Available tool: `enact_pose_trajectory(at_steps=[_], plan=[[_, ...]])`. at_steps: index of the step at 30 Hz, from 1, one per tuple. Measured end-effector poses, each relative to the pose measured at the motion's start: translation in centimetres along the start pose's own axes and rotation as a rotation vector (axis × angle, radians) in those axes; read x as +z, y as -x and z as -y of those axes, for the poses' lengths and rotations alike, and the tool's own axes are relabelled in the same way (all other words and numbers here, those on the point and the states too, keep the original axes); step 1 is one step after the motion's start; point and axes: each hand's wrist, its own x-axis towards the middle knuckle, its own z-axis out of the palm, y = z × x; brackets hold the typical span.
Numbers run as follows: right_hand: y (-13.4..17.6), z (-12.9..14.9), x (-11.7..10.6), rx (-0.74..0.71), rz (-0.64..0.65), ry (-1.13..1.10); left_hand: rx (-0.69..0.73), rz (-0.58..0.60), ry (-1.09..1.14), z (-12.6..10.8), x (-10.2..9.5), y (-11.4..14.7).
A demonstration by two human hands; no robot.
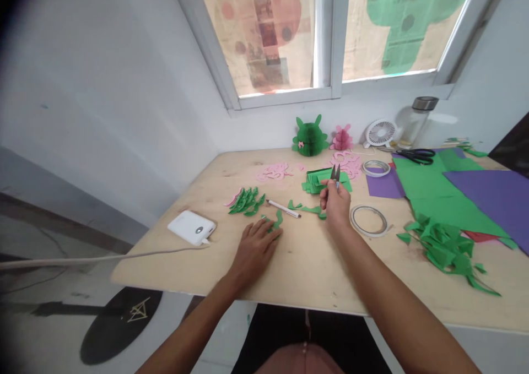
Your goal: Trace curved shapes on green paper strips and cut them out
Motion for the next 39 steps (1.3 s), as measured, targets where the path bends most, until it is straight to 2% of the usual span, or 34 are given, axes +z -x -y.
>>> enact_pose_trajectory(at_steps=[4, 7, 11, 17, 20, 26, 30, 33, 36, 39], plan=[[0.7, 2.2, -2.6, -0.007, 0.036, 0.034, -0.029, -0.05, -0.036, 1.7, -0.5, 0.3], [1.5, 2.7, -5.5, 0.012, 0.025, 0.133, -0.039, -0.053, -0.005, 1.4, -0.7, 0.4], [3.2, 2.3, -8.5, -0.026, 0.073, 0.351, 0.001, -0.038, 0.028, -1.0, -0.4, -0.7], [5.1, 2.1, -11.6, -0.153, 0.151, 0.851, 0.084, 0.029, 0.034, -4.9, 0.4, -4.6], [5.4, 2.0, -13.3, -0.176, 0.162, 1.002, 0.114, 0.07, 0.039, -6.5, 0.8, -6.1], [6.1, 2.1, -16.1, -0.221, 0.112, 1.198, 0.122, 0.143, 0.058, -8.7, 2.3, -6.8], [6.2, 2.3, -17.7, -0.242, 0.084, 1.257, 0.154, 0.126, 0.075, -9.6, 2.8, -5.2], [6.1, 2.5, -18.9, -0.216, 0.006, 1.352, 0.168, 0.145, 0.094, -10.2, 2.9, -3.8], [6.0, 2.5, -20.2, -0.171, -0.087, 1.452, 0.158, 0.133, 0.123, -10.2, 2.9, -3.4], [5.8, 2.5, -21.4, -0.237, -0.104, 1.536, 0.118, 0.066, 0.12, -9.1, 2.7, -4.7]])
